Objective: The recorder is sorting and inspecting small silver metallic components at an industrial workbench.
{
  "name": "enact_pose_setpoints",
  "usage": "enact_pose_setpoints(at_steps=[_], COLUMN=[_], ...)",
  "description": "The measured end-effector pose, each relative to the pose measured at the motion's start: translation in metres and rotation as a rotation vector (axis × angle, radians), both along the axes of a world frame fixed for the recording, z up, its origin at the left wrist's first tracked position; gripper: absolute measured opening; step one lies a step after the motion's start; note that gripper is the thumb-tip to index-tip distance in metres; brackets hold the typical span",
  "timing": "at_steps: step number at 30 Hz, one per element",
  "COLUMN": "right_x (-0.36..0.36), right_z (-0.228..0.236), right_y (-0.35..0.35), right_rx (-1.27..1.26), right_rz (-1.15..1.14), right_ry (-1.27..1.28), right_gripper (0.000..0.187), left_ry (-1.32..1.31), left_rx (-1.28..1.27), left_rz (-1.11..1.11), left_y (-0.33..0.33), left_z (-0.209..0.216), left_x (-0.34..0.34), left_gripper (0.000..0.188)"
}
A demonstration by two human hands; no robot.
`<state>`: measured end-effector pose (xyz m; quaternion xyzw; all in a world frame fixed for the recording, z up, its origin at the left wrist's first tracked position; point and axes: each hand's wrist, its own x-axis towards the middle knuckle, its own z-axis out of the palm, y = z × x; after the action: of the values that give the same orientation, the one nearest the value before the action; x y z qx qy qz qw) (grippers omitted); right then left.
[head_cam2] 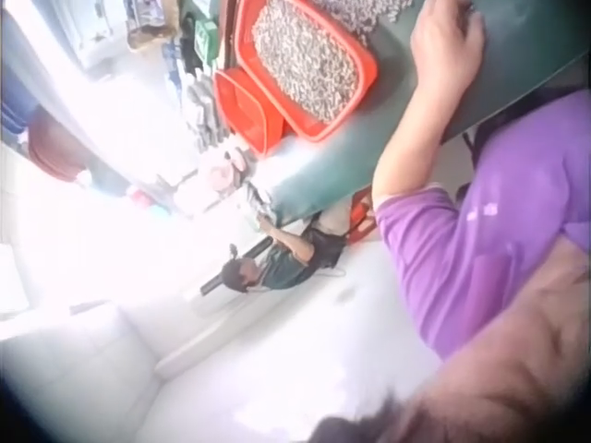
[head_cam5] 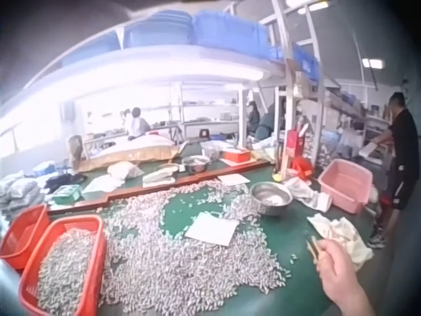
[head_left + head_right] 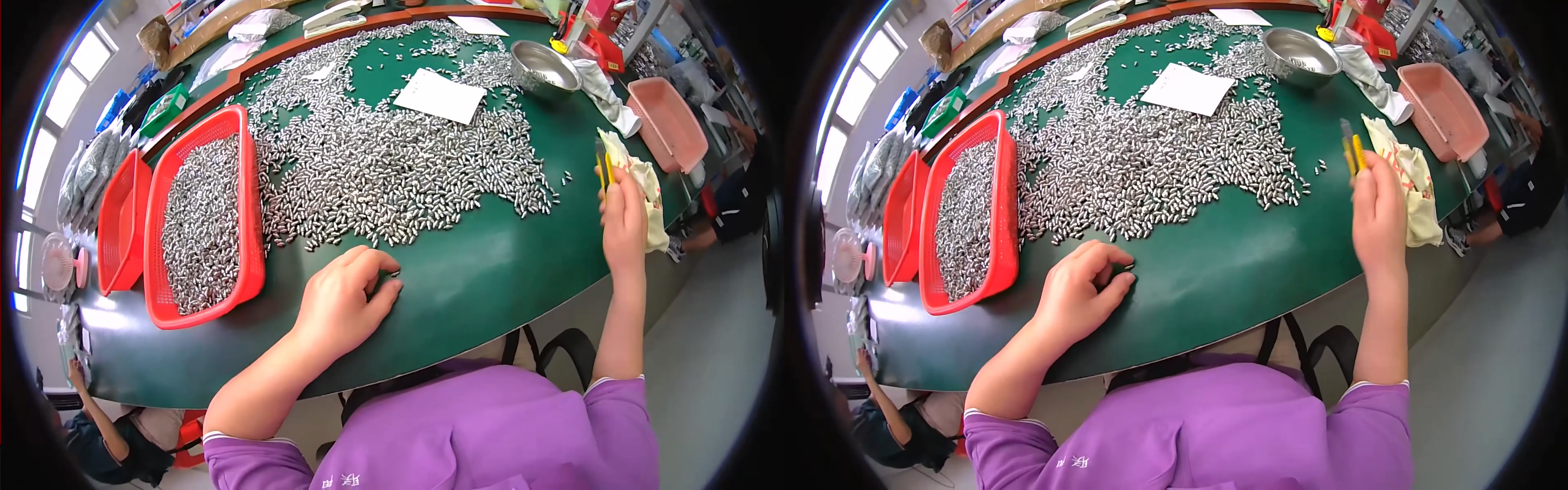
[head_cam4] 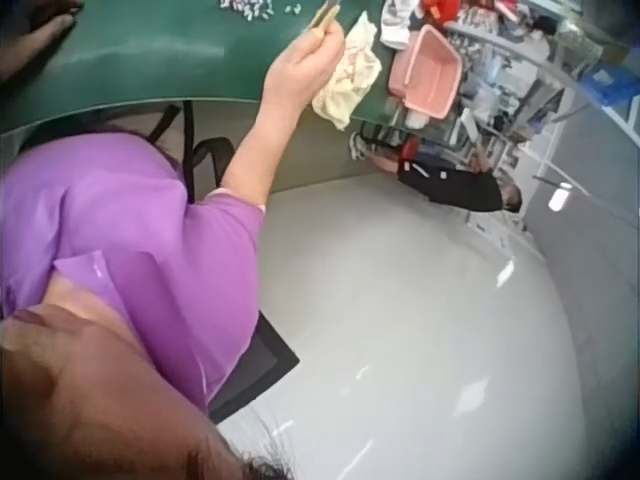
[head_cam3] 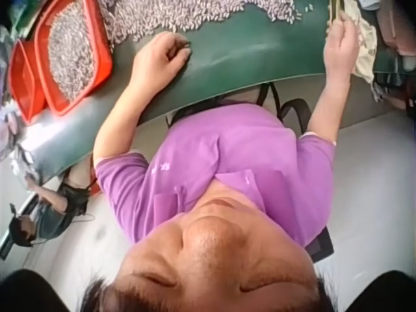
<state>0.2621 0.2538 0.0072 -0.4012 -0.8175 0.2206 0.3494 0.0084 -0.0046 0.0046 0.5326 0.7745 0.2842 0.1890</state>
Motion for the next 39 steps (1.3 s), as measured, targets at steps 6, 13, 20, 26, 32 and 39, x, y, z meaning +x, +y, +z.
enact_pose_setpoints(at_steps=[6,13,20,26,32,39], right_x=[-0.05,-0.072,-0.079,-0.083,-0.082,-0.085], right_z=[0.017,0.0,-0.008,-0.009,-0.01,-0.01], right_y=[-0.112,-0.136,-0.142,-0.141,-0.14,-0.132], right_rx=[-0.106,0.263,0.169,0.168,0.155,0.037], right_rz=[0.582,0.607,0.61,0.644,0.657,0.7], right_ry=[-0.198,-0.313,-0.238,-0.224,-0.218,-0.191], right_gripper=[0.037,0.043,0.038,0.038,0.038,0.037], left_ry=[-0.028,0.014,0.032,0.035,0.0,-0.018], left_rx=[0.019,0.068,0.077,0.08,0.1,0.068], left_rz=[0.022,0.039,0.066,0.071,0.073,0.08], left_y=[0.0,0.003,0.004,0.004,0.004,0.003], left_z=[-0.002,-0.004,-0.006,-0.007,-0.008,-0.008], left_x=[0.0,0.004,0.007,0.007,0.007,0.006], left_gripper=[0.01,0.008,0.011,0.012,0.012,0.012])
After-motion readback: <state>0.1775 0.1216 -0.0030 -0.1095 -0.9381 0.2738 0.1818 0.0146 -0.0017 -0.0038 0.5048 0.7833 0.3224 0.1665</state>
